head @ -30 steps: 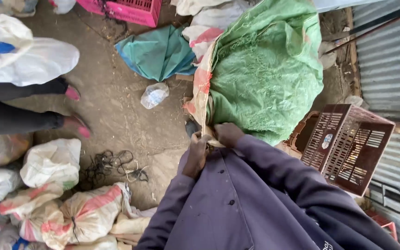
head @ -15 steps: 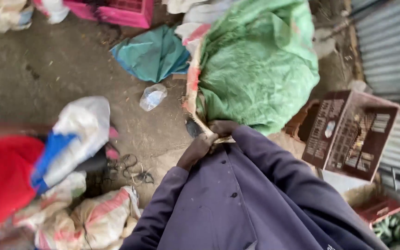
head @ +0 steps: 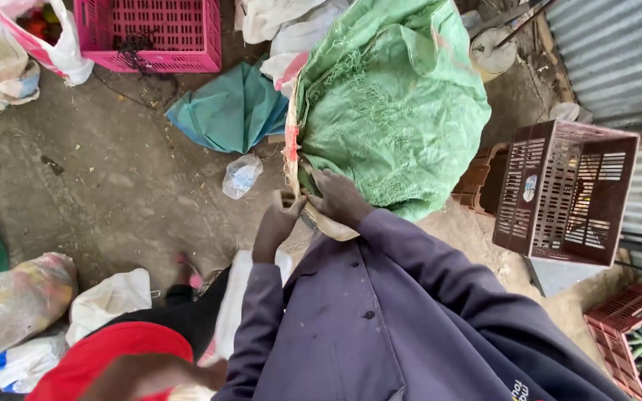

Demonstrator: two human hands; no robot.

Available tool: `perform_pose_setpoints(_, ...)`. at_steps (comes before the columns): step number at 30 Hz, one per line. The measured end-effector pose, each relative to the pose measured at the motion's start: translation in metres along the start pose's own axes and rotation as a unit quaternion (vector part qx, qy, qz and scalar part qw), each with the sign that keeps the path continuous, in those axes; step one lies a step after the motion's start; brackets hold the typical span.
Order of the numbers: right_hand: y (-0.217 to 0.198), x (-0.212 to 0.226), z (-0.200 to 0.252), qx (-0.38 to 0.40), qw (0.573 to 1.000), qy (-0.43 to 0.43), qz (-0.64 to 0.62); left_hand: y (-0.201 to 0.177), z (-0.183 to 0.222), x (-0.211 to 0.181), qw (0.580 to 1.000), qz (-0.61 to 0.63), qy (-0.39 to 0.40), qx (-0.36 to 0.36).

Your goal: The person sews the top of a large green sack shut by hand using a long needle and dark twine, repeatedly passing the needle through the sack material and pulling the twine tight.

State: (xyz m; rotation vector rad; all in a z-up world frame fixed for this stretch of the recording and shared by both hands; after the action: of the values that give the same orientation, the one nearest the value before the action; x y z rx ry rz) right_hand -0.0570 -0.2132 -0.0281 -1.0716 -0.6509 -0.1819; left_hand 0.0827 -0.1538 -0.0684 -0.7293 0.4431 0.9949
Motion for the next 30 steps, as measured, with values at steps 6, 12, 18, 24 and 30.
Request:
perform_pose_setpoints(6,0.009,-0.017,-0.009,-0.005,0.994,0.006,-0.110,0.025,-0.044,0.039,0.990,0.107,0.018,-0.090)
perform_pose_setpoints(12,-0.008,-0.004,0.002,-0.022,0.970,0.060,-0.233,0.030,-0.061,0.049,0.971,0.223,0.070,-0.050)
perform_pose_setpoints(18,0.034,0.032,0.016,-0.019,0.994,-0.066,-0.085,0.019,-0.032,0.031,0.946,0.322,-0.014,-0.033)
perform_pose_setpoints(24,0.057,0.049,0.025,0.080,0.992,-0.092,-0.033,-0.025,0.027,-0.032,0.996,0.019,-0.001,-0.089)
perform_pose_setpoints(30,0.173,-0.044,-0.031,0.131,0.987,-0.022,-0.086,-0.013,0.004,-0.005,0.996,-0.012,-0.020,-0.083)
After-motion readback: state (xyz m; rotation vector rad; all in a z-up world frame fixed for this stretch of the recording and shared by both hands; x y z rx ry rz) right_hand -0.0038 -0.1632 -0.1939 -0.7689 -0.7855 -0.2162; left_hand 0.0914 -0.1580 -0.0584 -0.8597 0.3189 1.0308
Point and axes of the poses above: each hand's wrist, its own z-axis away from the middle knuckle, its own y-axis out of the palm, x = y × z, the point moved 10 cm from there along -z, towards the middle knuckle, and after that the axes turned 4 degrees about -z, right-handed, at the moved point
